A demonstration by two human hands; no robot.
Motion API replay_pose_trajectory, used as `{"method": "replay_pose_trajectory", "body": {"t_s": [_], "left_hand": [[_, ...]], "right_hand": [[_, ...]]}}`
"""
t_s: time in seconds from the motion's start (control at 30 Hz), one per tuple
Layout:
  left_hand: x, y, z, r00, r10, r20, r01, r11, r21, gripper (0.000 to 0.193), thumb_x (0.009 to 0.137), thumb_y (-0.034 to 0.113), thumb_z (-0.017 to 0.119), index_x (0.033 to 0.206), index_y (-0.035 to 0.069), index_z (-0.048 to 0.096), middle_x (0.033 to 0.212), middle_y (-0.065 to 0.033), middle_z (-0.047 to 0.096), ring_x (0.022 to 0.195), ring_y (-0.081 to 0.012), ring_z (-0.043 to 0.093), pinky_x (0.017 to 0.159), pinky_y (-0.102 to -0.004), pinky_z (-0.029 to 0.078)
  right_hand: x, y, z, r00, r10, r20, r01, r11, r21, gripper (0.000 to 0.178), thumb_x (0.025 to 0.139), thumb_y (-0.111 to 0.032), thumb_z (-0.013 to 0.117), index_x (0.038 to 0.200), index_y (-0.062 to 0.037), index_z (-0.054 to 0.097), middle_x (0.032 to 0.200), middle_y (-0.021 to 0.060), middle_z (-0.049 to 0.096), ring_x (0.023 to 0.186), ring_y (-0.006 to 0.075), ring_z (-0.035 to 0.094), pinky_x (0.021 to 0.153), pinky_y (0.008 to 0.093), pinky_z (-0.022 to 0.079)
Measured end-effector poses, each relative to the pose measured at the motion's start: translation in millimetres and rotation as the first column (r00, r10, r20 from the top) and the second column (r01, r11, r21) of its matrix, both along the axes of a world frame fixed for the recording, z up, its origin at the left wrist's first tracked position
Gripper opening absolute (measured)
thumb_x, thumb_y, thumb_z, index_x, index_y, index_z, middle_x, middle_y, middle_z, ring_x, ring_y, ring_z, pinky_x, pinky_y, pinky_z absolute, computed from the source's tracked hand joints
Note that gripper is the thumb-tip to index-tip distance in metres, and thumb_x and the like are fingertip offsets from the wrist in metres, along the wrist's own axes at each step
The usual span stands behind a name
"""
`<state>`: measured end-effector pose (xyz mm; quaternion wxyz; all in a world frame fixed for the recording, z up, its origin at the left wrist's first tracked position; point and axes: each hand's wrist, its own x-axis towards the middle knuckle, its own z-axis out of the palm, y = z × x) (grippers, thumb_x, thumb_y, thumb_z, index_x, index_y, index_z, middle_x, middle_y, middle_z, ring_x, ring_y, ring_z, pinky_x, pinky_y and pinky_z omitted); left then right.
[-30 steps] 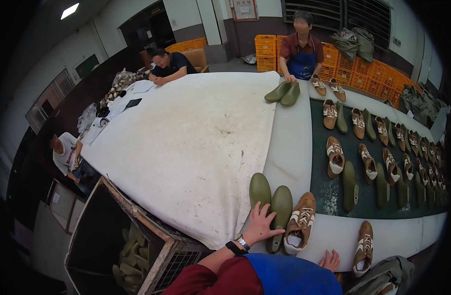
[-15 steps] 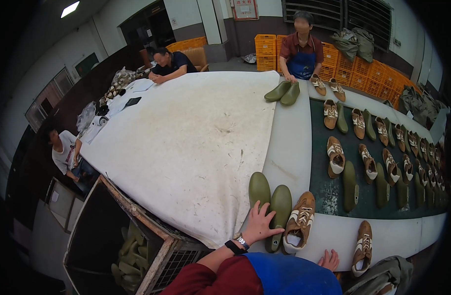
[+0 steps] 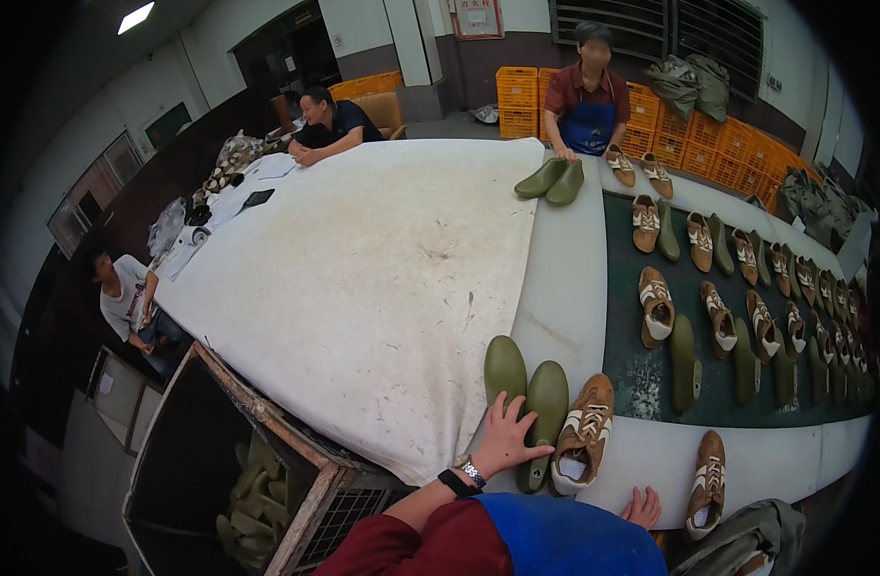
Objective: Processing and packing shoes in a factory setting.
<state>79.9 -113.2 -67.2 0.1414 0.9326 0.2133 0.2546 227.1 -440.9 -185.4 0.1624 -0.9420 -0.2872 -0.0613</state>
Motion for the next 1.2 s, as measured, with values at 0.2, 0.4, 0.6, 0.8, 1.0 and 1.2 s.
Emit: {"method": "replay_pose_trajectory", "body": {"t_s": [0.2, 0.4, 0.6, 0.8, 1.0, 1.2], "left_hand": [[-0.4, 0.2, 3.5, 1.000, -0.006, 0.017, 0.006, 1.000, 0.024, 0.065, 0.065, 0.058, 0.066, 0.100, 0.003, 0.063, 0.116, -0.0232, 0.046, 0.111, -0.0459, 0.037, 0.096, -0.0530, 0.033], [-1.2, 0.0, 3.7, 1.000, -0.001, 0.008, 0.000, 1.000, 0.024, 0.065, 0.065, 0.058, 0.066, 0.101, 0.003, 0.063, 0.117, -0.0230, 0.046, 0.112, -0.0465, 0.036, 0.095, -0.0533, 0.034], [-1.1, -0.4, 3.8, 1.000, 0.005, -0.005, -0.005, 1.000, 0.022, 0.064, 0.065, 0.057, 0.067, 0.101, 0.004, 0.063, 0.118, -0.0222, 0.045, 0.113, -0.0469, 0.035, 0.094, -0.0531, 0.035], [-0.8, 0.2, 2.5, 1.000, 0.001, 0.001, -0.001, 1.000, 0.024, 0.064, 0.065, 0.057, 0.067, 0.101, 0.004, 0.063, 0.118, -0.0222, 0.046, 0.112, -0.0468, 0.036, 0.094, -0.0530, 0.035], [-1.0, 0.6, 4.2, 1.000, -0.004, -0.002, 0.004, 1.000, 0.017, 0.064, 0.065, 0.057, 0.067, 0.101, 0.003, 0.063, 0.118, -0.0225, 0.046, 0.112, -0.0467, 0.036, 0.095, -0.0528, 0.034], [-1.5, 1.2, 4.9, 1.000, -0.002, -0.015, 0.003, 1.000, 0.009, 0.064, 0.065, 0.056, 0.068, 0.101, 0.003, 0.063, 0.118, -0.0226, 0.045, 0.113, -0.0467, 0.035, 0.095, -0.0529, 0.034]], "right_hand": [[0.4, 0.3, -0.8, 1.000, -0.005, -0.009, 0.005, 1.000, 0.008, 0.040, 0.077, -0.013, 0.050, 0.116, -0.0134, 0.053, 0.130, 0.0132, 0.041, 0.124, 0.0339, 0.033, 0.102, 0.0523, 0.019], [-0.6, 2.5, 2.1, 1.000, -0.010, -0.011, 0.010, 1.000, 0.001, 0.040, 0.076, -0.013, 0.050, 0.116, -0.0132, 0.053, 0.130, 0.0129, 0.041, 0.124, 0.0336, 0.033, 0.102, 0.0520, 0.019], [-2.6, 4.1, 5.5, 1.000, -0.016, -0.009, 0.016, 1.000, -0.005, 0.041, 0.075, -0.012, 0.051, 0.116, -0.0136, 0.053, 0.130, 0.0126, 0.041, 0.124, 0.0334, 0.033, 0.102, 0.0521, 0.020], [-1.4, 2.4, 1.8, 1.000, -0.011, -0.002, 0.011, 1.000, -0.007, 0.041, 0.076, -0.012, 0.051, 0.117, -0.0141, 0.053, 0.130, 0.0124, 0.041, 0.123, 0.0332, 0.033, 0.102, 0.0524, 0.020], [-1.7, 3.1, 2.1, 1.000, -0.010, 0.002, 0.010, 1.000, -0.006, 0.041, 0.076, -0.012, 0.051, 0.117, -0.0143, 0.053, 0.130, 0.0123, 0.041, 0.123, 0.0331, 0.034, 0.101, 0.0524, 0.020], [-1.8, 2.9, -0.4, 1.000, -0.008, 0.013, 0.008, 1.000, -0.002, 0.041, 0.076, -0.012, 0.051, 0.116, -0.0141, 0.053, 0.129, 0.0123, 0.041, 0.123, 0.0332, 0.034, 0.101, 0.0524, 0.020]]}}
